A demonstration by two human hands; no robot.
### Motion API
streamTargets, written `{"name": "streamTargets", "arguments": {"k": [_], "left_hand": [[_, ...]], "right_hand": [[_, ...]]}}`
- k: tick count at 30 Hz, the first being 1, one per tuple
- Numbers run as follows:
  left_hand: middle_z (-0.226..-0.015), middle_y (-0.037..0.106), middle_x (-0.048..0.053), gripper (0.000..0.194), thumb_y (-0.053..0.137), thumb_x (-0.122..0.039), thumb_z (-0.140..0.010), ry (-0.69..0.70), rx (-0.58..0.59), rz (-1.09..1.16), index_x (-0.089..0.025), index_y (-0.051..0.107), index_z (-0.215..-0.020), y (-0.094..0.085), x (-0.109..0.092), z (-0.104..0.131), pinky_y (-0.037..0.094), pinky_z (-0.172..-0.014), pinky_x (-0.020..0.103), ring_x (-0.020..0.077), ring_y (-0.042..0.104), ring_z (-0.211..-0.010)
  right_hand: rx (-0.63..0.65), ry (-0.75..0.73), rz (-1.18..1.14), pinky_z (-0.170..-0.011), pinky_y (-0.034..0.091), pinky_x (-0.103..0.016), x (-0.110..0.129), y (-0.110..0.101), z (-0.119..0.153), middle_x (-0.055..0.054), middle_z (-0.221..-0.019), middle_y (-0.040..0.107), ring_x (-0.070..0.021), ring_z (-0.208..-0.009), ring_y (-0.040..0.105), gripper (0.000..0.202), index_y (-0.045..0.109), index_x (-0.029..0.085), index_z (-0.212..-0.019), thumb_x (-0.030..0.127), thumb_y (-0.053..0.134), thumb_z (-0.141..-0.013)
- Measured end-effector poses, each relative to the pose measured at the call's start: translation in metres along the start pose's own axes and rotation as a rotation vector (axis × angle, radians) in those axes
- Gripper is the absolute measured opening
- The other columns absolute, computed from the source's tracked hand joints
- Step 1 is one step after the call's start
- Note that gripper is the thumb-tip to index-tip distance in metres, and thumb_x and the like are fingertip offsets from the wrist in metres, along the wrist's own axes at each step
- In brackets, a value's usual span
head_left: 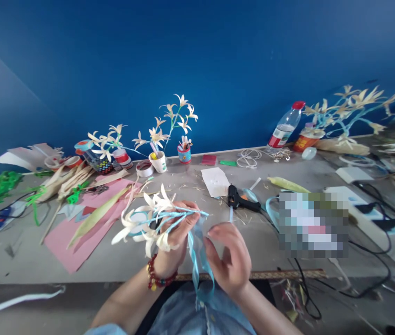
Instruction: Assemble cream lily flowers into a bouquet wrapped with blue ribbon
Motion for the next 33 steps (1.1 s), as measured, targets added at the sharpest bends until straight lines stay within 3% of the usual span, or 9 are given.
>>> {"name": "streamTargets", "arguments": {"k": [2, 3, 8, 16, 20, 27, 31, 33], "left_hand": [[-0.086, 0.068, 0.005, 0.009, 0.074, -0.03, -0.083, 0.007, -0.01, 0.001, -0.026, 0.07, -0.075, 0.002, -0.004, -0.001, 0.052, -0.089, 0.041, 0.0263, 0.065, -0.093], [-0.086, 0.068, 0.004, 0.009, 0.074, -0.028, -0.082, 0.002, -0.012, 0.027, -0.026, 0.071, -0.074, 0.003, -0.005, -0.001, 0.052, -0.09, 0.04, 0.0262, 0.065, -0.094], [-0.086, 0.066, 0.001, 0.01, 0.078, -0.019, -0.075, -0.058, -0.034, 0.265, -0.025, 0.07, -0.074, 0.011, -0.001, 0.001, 0.053, -0.089, 0.037, 0.0212, 0.063, -0.091], [-0.083, 0.067, 0.002, 0.008, 0.078, -0.022, -0.074, -0.072, -0.038, 0.217, -0.023, 0.07, -0.073, 0.011, 0.002, -0.001, 0.054, -0.081, 0.036, 0.0213, 0.065, -0.085], [-0.086, 0.069, 0.004, 0.006, 0.076, -0.024, -0.078, -0.049, -0.015, 0.097, -0.025, 0.071, -0.075, 0.003, -0.003, -0.004, 0.052, -0.083, 0.039, 0.0239, 0.065, -0.086], [-0.086, 0.074, 0.004, 0.01, 0.072, -0.025, -0.083, 0.187, 0.113, -0.31, -0.029, 0.078, -0.076, -0.012, -0.013, -0.008, 0.052, -0.083, 0.04, 0.0248, 0.066, -0.078], [-0.084, 0.075, 0.004, 0.01, 0.069, -0.024, -0.085, 0.16, 0.231, -0.356, -0.029, 0.077, -0.083, -0.017, -0.014, -0.01, 0.052, -0.078, 0.037, 0.0242, 0.068, -0.075], [-0.081, 0.074, 0.004, 0.008, 0.068, -0.024, -0.085, 0.112, 0.299, -0.334, -0.026, 0.075, -0.083, -0.018, -0.017, -0.01, 0.053, -0.072, 0.035, 0.0224, 0.067, -0.069]], "right_hand": [[-0.019, -0.299, 0.278, -0.079, 0.052, -0.04, -0.004, -0.006, 0.004, -0.005, -0.095, 0.072, -0.0241, -0.086, 0.065, 0.045, 0.068, 0.033, -0.116, 0.005, 0.068, -0.082], [-0.023, -0.375, 0.392, -0.082, 0.05, -0.041, -0.008, -0.009, 0.004, -0.005, -0.096, 0.073, -0.0244, -0.088, 0.065, 0.049, 0.068, 0.034, -0.119, 0.004, 0.069, -0.08], [0.011, -0.405, 0.613, -0.088, 0.044, -0.04, -0.023, -0.01, -0.002, -0.001, -0.101, 0.076, -0.0241, -0.092, 0.067, 0.047, 0.071, 0.04, -0.119, 0.011, 0.071, -0.082], [0.07, -0.564, 0.625, -0.082, 0.043, -0.035, -0.012, -0.011, -0.024, 0.002, -0.09, 0.079, -0.0189, -0.083, 0.068, 0.026, 0.073, 0.033, -0.099, 0.012, 0.068, -0.084], [0.114, -0.477, 0.591, -0.082, 0.042, -0.036, -0.003, -0.015, -0.029, 0.002, -0.093, 0.079, -0.0197, -0.086, 0.069, 0.026, 0.07, 0.032, -0.095, 0.009, 0.065, -0.084], [0.232, -0.289, 0.375, -0.079, 0.049, -0.04, 0.0, -0.026, -0.038, -0.006, -0.099, 0.076, -0.0215, -0.086, 0.069, 0.023, 0.064, 0.026, -0.093, 0.006, 0.056, -0.087], [0.319, -0.217, 0.214, -0.081, 0.051, -0.042, -0.003, -0.029, -0.038, -0.007, -0.103, 0.076, -0.0227, -0.09, 0.069, 0.025, 0.061, 0.026, -0.094, 0.003, 0.055, -0.088], [0.301, -0.091, 0.1, -0.082, 0.052, -0.041, -0.004, -0.03, -0.036, -0.006, -0.1, 0.076, -0.0219, -0.09, 0.07, 0.023, 0.059, 0.026, -0.094, 0.004, 0.054, -0.09]]}}
Point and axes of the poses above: each hand's wrist, its own z-axis away from the middle knuckle, its own y-axis out of the palm, x = y × z, the point moved 1 cm from there along -z, towards the middle knuckle
